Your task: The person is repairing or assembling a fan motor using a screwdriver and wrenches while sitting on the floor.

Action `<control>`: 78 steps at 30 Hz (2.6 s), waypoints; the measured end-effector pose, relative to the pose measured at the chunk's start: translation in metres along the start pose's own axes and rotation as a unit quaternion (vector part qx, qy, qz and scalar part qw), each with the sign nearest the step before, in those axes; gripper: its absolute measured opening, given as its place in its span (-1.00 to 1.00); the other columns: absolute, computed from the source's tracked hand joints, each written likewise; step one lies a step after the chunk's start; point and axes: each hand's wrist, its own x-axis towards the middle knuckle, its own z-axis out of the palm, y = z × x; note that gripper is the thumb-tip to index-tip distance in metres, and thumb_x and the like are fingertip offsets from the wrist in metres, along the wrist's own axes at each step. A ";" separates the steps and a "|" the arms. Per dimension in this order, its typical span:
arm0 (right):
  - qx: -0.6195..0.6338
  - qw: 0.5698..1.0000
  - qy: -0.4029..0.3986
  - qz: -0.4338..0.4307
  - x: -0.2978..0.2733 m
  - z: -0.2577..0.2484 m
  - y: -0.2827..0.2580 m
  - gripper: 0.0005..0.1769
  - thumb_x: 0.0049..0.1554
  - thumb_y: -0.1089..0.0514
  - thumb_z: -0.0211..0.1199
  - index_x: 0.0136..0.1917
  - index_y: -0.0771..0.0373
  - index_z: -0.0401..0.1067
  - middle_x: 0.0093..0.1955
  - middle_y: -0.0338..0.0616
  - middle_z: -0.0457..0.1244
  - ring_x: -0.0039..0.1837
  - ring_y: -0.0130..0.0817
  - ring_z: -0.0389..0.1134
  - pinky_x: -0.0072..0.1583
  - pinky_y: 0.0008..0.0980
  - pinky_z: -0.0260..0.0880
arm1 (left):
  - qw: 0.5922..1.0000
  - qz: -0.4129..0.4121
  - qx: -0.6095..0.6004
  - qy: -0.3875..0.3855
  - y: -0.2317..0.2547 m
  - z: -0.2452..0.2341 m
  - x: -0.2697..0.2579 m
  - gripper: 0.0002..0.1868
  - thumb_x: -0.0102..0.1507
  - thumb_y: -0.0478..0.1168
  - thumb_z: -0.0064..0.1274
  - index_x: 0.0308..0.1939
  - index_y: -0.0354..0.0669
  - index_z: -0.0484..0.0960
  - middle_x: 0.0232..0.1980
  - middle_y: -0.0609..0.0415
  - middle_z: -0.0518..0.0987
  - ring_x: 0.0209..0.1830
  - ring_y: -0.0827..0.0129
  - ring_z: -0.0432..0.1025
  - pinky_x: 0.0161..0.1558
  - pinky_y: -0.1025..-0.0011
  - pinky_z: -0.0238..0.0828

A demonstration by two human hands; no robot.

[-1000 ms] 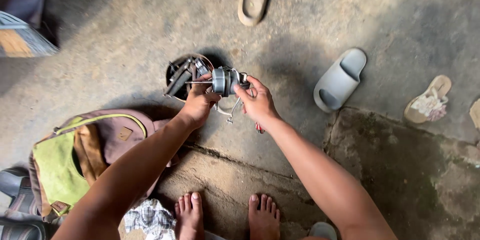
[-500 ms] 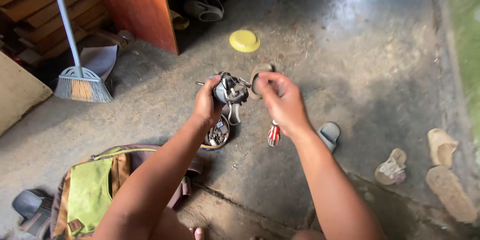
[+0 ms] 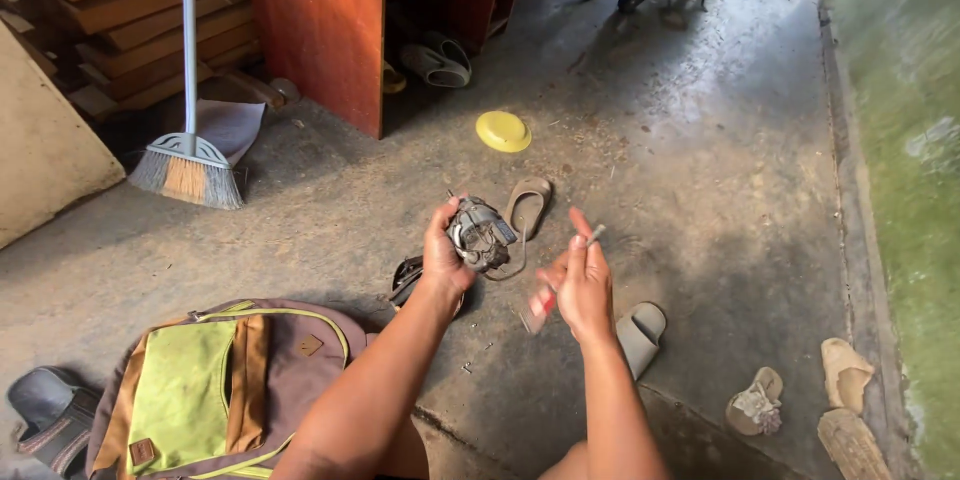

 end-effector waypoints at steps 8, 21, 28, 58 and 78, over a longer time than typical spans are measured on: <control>-0.165 0.982 -0.002 0.091 0.042 -0.060 0.069 -0.56 0.30 0.23 0.03 0.42 0.35 0.30 -0.19 -0.42 0.18 -0.29 -0.50 0.13 -0.26 -0.44 0.18 | 0.997 -0.047 -0.055 0.028 -0.007 -0.011 0.010 -0.53 0.24 0.17 0.04 -0.09 -0.16 0.65 -0.11 -0.03 0.71 -0.11 0.14 0.60 0.02 0.13 0.58; -0.492 0.862 -0.071 0.099 -0.013 -0.032 0.007 -0.36 0.20 0.17 0.19 0.52 0.17 0.12 -0.01 -0.07 0.26 -0.09 -0.35 0.33 -0.05 -0.30 0.40 | 0.997 -0.024 -0.065 0.039 -0.013 -0.010 0.005 -0.52 0.24 0.19 0.11 -0.07 -0.14 0.65 -0.12 -0.02 0.68 -0.14 0.15 0.57 0.01 0.14 0.56; -0.490 0.843 -0.155 0.159 -0.040 0.008 -0.028 -0.52 0.37 0.07 0.00 0.54 -0.04 0.23 -0.06 0.03 0.34 -0.04 -0.32 0.39 0.06 -0.25 0.43 | 0.996 -0.062 -0.015 0.066 -0.012 -0.005 -0.010 -0.45 0.22 0.27 0.02 -0.04 -0.10 0.67 -0.10 0.00 0.69 -0.14 0.17 0.56 -0.02 0.14 0.53; -0.497 0.818 -0.259 0.129 -0.046 0.046 -0.011 -0.34 0.18 0.07 0.17 0.54 0.07 0.23 -0.10 0.16 0.40 -0.09 0.00 0.47 -0.02 -0.14 0.44 | 0.992 -0.004 0.034 0.118 0.028 -0.008 0.003 -0.45 0.18 0.22 0.08 -0.03 -0.16 0.63 -0.17 -0.07 0.68 -0.24 0.14 0.59 -0.12 0.16 0.61; -0.345 0.877 -0.246 0.228 -0.050 0.032 0.011 -0.39 0.17 0.13 0.23 0.49 0.11 0.28 -0.27 -0.24 0.36 -0.35 -0.54 0.26 -0.25 -0.45 0.38 | 0.996 0.033 0.026 0.081 0.020 -0.010 0.003 -0.46 0.21 0.21 -0.01 -0.02 -0.16 0.62 -0.16 -0.09 0.67 -0.22 0.07 0.58 -0.11 0.12 0.58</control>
